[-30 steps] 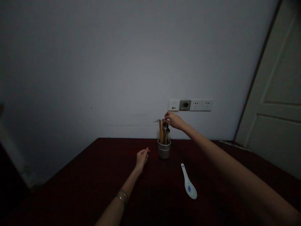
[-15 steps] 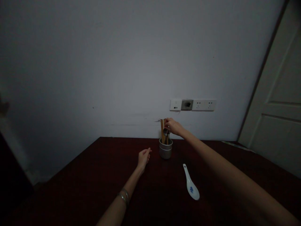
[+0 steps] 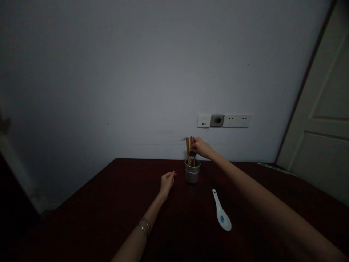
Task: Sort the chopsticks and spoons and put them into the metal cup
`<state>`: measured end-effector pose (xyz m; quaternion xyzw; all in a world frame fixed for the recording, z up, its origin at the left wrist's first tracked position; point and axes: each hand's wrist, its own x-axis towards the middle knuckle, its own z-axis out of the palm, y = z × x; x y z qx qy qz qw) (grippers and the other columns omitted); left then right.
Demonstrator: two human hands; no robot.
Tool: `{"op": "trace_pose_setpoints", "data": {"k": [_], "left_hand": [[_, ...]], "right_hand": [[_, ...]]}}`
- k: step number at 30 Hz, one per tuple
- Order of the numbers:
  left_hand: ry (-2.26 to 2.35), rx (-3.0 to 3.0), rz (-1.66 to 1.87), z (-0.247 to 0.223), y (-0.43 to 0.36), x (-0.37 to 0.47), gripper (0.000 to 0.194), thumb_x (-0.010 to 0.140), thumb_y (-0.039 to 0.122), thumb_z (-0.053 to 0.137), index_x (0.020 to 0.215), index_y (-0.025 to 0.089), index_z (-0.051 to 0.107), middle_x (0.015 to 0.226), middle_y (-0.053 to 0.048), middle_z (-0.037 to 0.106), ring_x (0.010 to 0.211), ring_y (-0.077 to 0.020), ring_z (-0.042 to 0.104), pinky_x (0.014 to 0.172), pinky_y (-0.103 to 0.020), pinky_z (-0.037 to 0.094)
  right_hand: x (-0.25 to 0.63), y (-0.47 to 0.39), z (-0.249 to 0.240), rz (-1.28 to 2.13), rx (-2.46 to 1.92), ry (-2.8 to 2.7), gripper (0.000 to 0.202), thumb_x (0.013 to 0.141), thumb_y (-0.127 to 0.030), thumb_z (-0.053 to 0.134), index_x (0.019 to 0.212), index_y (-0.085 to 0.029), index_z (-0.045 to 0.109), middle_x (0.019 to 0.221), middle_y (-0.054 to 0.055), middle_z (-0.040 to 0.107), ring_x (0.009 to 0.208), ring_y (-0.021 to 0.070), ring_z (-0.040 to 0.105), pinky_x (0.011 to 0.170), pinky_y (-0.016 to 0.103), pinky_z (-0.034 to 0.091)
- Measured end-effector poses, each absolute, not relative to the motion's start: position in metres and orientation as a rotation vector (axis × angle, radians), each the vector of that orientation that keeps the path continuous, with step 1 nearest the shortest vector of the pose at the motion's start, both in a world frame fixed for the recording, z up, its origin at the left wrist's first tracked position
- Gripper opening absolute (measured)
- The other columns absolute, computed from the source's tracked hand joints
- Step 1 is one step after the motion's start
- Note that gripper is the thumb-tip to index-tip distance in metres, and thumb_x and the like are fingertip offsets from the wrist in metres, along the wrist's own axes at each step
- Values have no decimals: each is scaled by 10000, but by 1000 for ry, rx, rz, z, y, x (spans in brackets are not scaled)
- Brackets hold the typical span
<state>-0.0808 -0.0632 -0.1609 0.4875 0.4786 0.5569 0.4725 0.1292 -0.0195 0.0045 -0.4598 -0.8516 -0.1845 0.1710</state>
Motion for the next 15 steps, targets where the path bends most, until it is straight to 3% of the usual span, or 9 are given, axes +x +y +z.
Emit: {"op": "trace_pose_setpoints", "data": {"k": [10, 15], "left_hand": [[1171, 1201, 1370, -161, -63, -80, 531, 609, 637, 554, 722, 121, 601, 416, 75, 359, 327, -37, 280, 352, -178, 169], [1154, 1204, 1369, -162, -62, -80, 525, 607, 631, 561, 722, 120, 600, 413, 76, 354, 330, -38, 280, 353, -177, 161]], "right_hand": [[130, -18, 4, -491, -1296, -2428, 158, 778, -291, 579, 800, -190, 700, 943, 94, 522, 930, 210, 458, 747, 293, 418], [135, -23, 11, -518, -1260, -2400, 150, 778, -291, 580, 817, -211, 701, 904, 83, 523, 903, 205, 466, 678, 271, 418]]}}
